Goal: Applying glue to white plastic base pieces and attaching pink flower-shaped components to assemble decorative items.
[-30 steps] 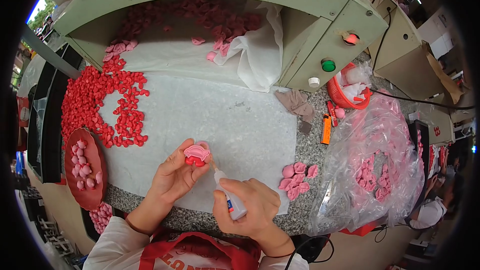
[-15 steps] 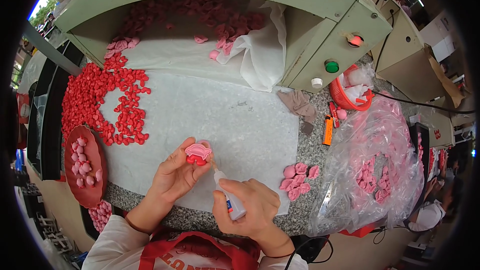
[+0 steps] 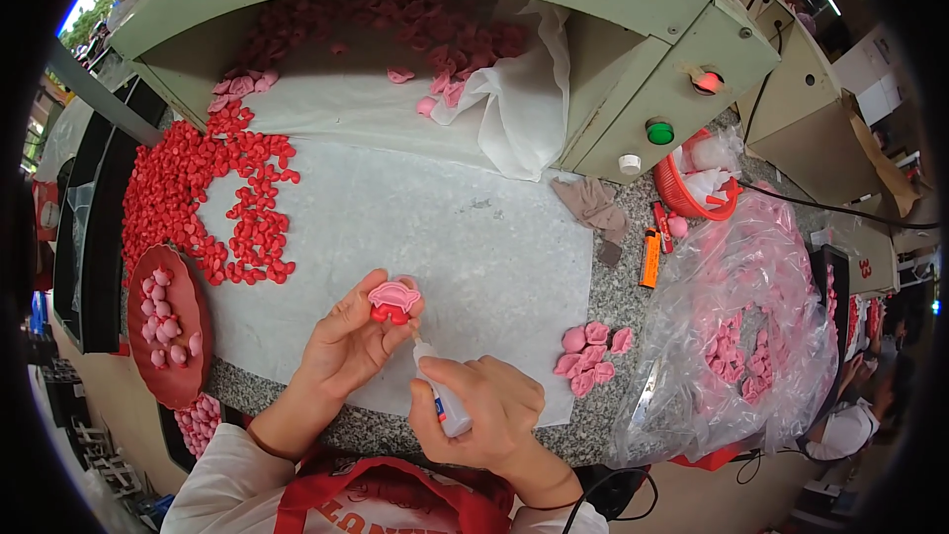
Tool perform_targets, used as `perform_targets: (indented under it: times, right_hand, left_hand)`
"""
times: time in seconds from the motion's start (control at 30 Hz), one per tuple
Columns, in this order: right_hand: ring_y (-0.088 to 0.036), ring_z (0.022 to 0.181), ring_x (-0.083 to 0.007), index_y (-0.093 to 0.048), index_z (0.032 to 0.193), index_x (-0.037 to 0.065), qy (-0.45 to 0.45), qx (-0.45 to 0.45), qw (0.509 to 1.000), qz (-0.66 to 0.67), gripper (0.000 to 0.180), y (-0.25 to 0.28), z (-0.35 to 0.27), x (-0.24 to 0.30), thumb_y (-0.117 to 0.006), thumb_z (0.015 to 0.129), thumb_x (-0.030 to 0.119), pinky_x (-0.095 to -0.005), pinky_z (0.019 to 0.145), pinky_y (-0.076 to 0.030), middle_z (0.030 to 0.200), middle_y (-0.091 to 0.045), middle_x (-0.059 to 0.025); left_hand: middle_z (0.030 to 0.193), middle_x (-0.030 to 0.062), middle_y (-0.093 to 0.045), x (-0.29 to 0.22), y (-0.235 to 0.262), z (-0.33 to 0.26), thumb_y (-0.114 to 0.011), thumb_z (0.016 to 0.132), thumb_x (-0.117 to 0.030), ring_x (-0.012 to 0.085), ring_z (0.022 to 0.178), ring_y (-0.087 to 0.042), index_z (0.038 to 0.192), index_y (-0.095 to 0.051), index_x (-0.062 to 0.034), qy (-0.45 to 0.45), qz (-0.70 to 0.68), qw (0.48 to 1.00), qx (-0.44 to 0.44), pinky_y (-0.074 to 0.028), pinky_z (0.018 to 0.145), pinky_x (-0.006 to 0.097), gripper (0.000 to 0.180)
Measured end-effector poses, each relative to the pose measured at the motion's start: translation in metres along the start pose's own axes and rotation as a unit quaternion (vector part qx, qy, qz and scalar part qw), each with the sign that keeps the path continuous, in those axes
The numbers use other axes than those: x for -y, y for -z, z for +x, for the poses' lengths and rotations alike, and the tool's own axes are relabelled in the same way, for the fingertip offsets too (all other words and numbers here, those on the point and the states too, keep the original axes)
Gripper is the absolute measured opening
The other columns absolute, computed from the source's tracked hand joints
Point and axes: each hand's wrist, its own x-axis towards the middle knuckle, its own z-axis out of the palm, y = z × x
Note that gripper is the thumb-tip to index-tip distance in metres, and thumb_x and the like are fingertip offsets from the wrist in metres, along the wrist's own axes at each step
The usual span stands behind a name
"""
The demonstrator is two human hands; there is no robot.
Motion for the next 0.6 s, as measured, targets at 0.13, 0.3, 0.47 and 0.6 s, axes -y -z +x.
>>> perform_targets:
  times: [0.13, 0.3, 0.47, 0.6]
  right_hand:
    - [-0.047, 0.039, -0.0151, -0.055, 0.086, 0.000, -0.005, 0.000, 1.000, -0.005, 0.028, 0.0010, 0.0002, 0.0003, -0.065, 0.060, 0.001, -0.0233, 0.037, -0.036, 0.064, -0.058, -0.0064]
    - [-0.047, 0.039, -0.0152, -0.055, 0.086, 0.000, 0.002, -0.018, 1.000, -0.011, 0.027, 0.0022, 0.0028, 0.0005, -0.064, 0.060, 0.002, -0.0233, 0.037, -0.036, 0.065, -0.058, -0.0066]
    - [-0.047, 0.039, -0.0152, -0.055, 0.086, 0.000, 0.008, -0.009, 1.000, -0.008, 0.027, 0.0037, 0.0015, 0.0019, -0.064, 0.060, 0.002, -0.0236, 0.037, -0.037, 0.065, -0.058, -0.0066]
    - [-0.048, 0.039, -0.0153, -0.054, 0.086, -0.001, -0.008, 0.000, 1.000, 0.009, 0.027, 0.0032, 0.0004, 0.0005, -0.064, 0.060, 0.002, -0.0236, 0.037, -0.037, 0.066, -0.058, -0.0064]
  left_hand:
    - [0.117, 0.0133, -0.050, 0.0000, -0.0011, -0.0001, -0.057, 0.083, -0.017, 0.0290, 0.108, -0.050, 0.115, -0.050, -0.0092, 0.000, 0.001, 1.000, -0.001, -0.047, 0.088, 0.036, 0.033]
    - [0.117, 0.0133, -0.050, -0.0004, -0.0030, -0.0006, -0.057, 0.083, -0.017, 0.0291, 0.109, -0.050, 0.115, -0.050, -0.0091, 0.000, -0.008, 1.000, -0.003, -0.047, 0.088, 0.036, 0.033]
    - [0.117, 0.0129, -0.050, -0.0010, -0.0023, -0.0002, -0.057, 0.083, -0.017, 0.0288, 0.109, -0.049, 0.115, -0.050, -0.0093, 0.011, -0.012, 1.000, -0.010, -0.047, 0.088, 0.036, 0.034]
    - [0.117, 0.0127, -0.050, -0.0008, -0.0032, 0.0002, -0.058, 0.082, -0.017, 0.0288, 0.109, -0.050, 0.114, -0.050, -0.0094, 0.010, -0.012, 1.000, -0.011, -0.047, 0.088, 0.036, 0.034]
